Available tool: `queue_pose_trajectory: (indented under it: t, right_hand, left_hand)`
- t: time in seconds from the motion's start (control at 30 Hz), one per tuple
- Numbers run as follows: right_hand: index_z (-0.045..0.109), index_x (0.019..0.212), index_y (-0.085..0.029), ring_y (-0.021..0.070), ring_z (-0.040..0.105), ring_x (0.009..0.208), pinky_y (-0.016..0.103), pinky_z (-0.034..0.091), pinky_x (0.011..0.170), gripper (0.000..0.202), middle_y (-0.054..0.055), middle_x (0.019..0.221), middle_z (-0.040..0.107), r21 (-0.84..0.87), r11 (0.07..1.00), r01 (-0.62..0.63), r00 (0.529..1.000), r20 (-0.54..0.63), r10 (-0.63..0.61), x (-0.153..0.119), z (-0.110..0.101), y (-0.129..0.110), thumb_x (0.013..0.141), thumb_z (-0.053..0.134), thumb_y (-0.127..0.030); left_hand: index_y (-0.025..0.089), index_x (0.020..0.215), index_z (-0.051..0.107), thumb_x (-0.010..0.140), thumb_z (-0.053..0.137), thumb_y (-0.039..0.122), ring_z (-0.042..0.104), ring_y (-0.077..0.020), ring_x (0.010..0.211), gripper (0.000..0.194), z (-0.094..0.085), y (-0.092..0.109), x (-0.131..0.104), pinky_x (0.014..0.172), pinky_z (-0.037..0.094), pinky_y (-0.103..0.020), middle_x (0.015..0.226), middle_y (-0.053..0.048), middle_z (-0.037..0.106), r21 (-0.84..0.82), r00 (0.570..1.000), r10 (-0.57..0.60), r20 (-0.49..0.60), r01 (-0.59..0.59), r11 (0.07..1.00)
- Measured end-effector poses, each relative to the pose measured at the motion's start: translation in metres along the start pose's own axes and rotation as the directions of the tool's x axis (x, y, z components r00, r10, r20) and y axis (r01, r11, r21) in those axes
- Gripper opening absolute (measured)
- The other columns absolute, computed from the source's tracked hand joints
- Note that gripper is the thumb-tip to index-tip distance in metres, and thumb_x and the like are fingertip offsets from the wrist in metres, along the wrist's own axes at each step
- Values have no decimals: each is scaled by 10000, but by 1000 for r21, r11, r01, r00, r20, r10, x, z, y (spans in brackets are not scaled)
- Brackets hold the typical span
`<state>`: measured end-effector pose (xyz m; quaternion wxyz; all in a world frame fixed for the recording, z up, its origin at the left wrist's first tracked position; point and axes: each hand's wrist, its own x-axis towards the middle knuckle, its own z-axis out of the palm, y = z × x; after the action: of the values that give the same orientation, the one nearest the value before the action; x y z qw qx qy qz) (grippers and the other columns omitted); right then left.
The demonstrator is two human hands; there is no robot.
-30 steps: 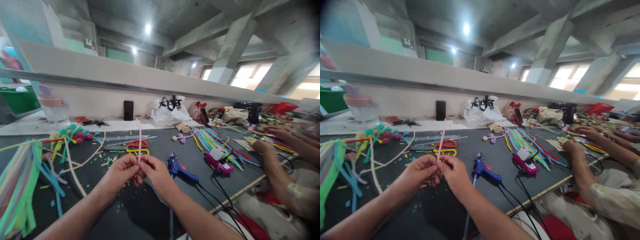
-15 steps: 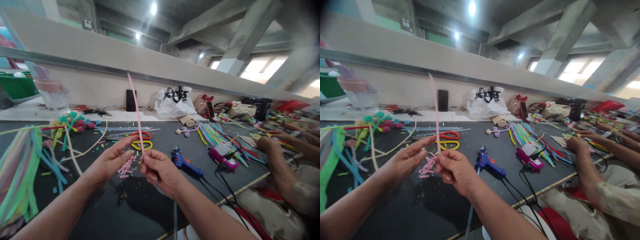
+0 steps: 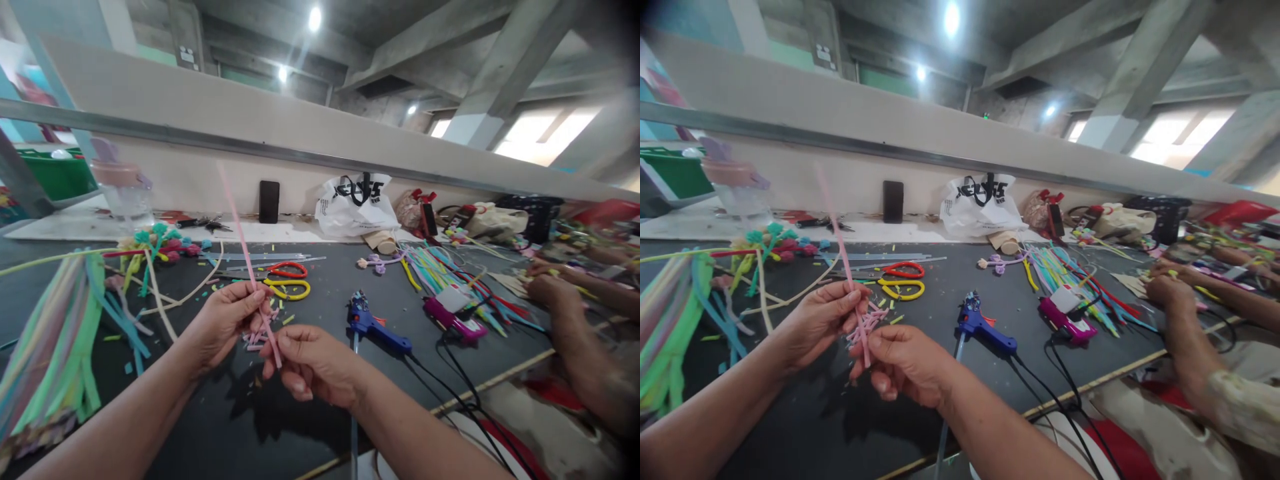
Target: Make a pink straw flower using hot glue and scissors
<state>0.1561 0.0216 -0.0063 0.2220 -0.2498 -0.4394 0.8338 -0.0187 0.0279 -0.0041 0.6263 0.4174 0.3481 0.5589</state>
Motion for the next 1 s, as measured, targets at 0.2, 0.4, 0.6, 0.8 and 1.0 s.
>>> queue_pose_trajectory:
  t: [0.2, 0.4, 0.6, 0.8, 1.0]
  right_hand:
    - [621, 760, -115, 7, 352, 335, 150, 192, 328, 165, 1, 609, 630, 35, 999, 3, 994, -114, 1, -1, -3, 2, 726, 720, -242]
    - [615, 719, -107, 6, 334, 332, 155, 153, 341, 192, -6, 550, 610, 48, 998, 28, 991, -132, -22, 1, -5, 3, 683, 752, -236]
    - [577, 657, -120, 7, 336, 350, 164, 169, 349, 239, -5, 626, 591, 115, 985, 127, 991, -56, -121, 0, -5, 3, 758, 693, -303]
    - [602, 706, -95, -4, 338, 392, 141, 231, 371, 165, -13, 654, 565, 264, 940, 217, 976, -36, -215, -1, -5, 2, 759, 696, -219]
    - [601, 794, -103, -19, 314, 396, 96, 269, 368, 137, -45, 653, 549, 539, 784, 308, 951, -153, -269, -2, -8, -5, 727, 715, -140]
  left_hand:
    - [128, 810, 668, 750, 671, 240, 464, -19, 419, 127, 0, -1, -1, 419, 371, -129, 630, 17, 615, -47, 1000, 5, 17, -5, 999]
    - [127, 867, 658, 785, 634, 229, 458, -26, 421, 133, -1, -4, -1, 403, 357, -127, 628, 15, 593, -181, 999, 46, 24, -41, 983]
    - [116, 857, 655, 790, 627, 188, 463, -21, 430, 103, -1, -5, 2, 423, 387, -114, 627, 15, 580, -262, 999, 48, -6, -48, 964]
    - [123, 870, 666, 742, 680, 146, 525, -33, 487, 131, -1, -6, 0, 487, 452, -115, 641, 9, 606, -317, 1000, -6, 3, 6, 949]
    - [129, 840, 699, 704, 724, 165, 641, -106, 618, 143, 2, -10, -3, 598, 528, -188, 752, -64, 715, -263, 996, -68, 50, 79, 961]
